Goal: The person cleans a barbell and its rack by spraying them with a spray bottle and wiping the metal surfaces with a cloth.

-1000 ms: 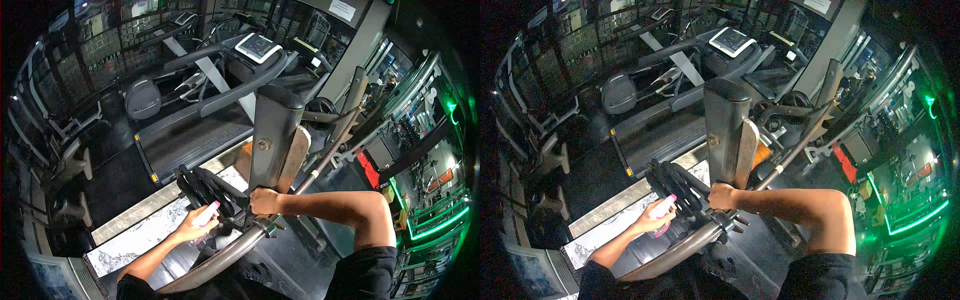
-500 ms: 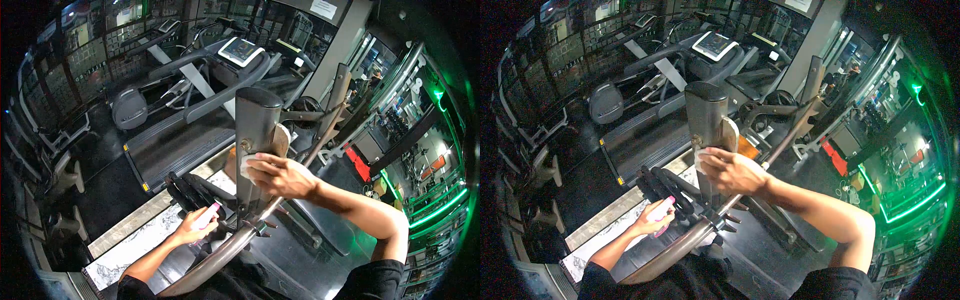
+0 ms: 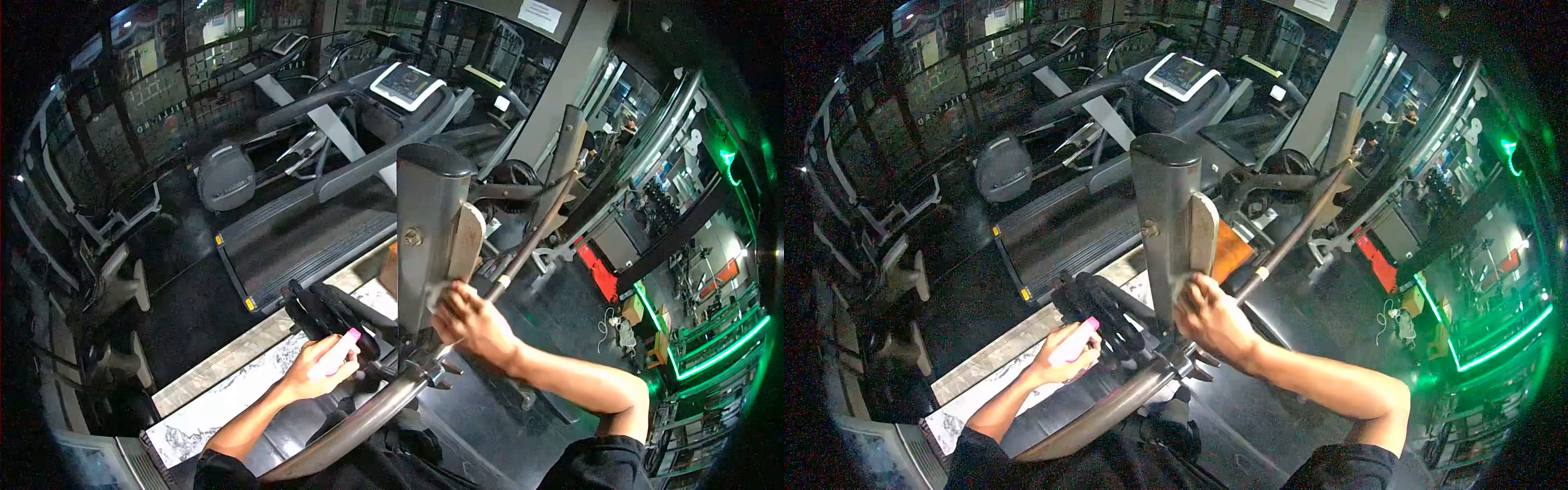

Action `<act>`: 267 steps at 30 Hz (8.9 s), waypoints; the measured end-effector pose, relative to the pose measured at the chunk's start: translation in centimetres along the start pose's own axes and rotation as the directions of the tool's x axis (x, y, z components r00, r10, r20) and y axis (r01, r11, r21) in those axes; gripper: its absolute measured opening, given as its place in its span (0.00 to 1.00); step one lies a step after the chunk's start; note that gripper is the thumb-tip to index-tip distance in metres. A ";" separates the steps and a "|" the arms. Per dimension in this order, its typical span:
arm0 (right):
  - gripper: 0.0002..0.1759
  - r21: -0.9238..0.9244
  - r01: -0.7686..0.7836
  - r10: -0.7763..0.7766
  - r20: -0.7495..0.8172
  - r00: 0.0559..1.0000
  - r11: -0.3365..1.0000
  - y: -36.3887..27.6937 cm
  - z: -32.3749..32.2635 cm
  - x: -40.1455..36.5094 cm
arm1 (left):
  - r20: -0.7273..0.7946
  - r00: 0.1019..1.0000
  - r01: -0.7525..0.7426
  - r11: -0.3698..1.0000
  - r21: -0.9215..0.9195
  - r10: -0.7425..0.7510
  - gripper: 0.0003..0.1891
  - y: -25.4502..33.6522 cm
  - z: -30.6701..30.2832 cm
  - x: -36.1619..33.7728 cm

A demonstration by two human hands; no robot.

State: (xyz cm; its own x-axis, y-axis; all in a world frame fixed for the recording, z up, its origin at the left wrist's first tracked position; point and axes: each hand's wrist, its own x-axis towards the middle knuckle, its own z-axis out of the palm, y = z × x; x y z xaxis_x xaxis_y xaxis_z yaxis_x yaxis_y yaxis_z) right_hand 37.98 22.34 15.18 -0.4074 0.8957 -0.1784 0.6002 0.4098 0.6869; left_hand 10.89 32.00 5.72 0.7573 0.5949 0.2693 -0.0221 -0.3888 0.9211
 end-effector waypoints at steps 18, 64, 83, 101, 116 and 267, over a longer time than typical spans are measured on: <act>0.16 0.147 -0.273 0.297 -0.686 0.664 0.951 12.5 -8.9 1.0 | 0.128 0.953 -0.288 0.950 0.122 0.273 0.12 5.8 -0.4 1.0; 0.09 0.503 0.065 -0.010 -0.111 0.994 0.862 0.8 -5.3 15.2 | 0.029 0.993 -0.114 0.992 0.050 0.112 0.13 5.2 -1.7 -3.9; 0.20 0.831 -0.080 0.342 -0.137 0.930 0.551 21.0 -4.8 14.5 | -0.138 0.988 -0.040 0.982 0.185 0.066 0.09 10.4 -0.3 -5.0; 0.15 0.746 0.013 0.622 -0.564 0.543 0.666 14.1 -5.8 6.8 | -0.589 0.799 0.193 0.980 0.054 -0.125 0.06 14.2 9.7 -7.3; 0.33 0.926 0.150 0.759 -0.371 0.535 0.347 -1.0 5.6 -0.3 | -0.675 0.728 -0.127 0.945 -0.302 -0.118 0.10 8.3 20.7 -4.5; 0.35 0.244 0.926 0.239 -0.918 0.317 -0.289 6.9 10.6 9.6 | -0.901 -0.402 0.583 0.805 -0.113 0.165 0.10 8.2 38.0 25.9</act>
State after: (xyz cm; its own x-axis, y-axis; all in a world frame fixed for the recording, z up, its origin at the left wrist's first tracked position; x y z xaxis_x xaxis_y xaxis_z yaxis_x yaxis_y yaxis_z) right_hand 45.48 35.63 10.76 -0.6173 0.2230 0.7545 -0.3825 0.7529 -0.5355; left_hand 55.10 17.47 9.56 -0.8961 0.3301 0.2968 0.3497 0.1133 0.9300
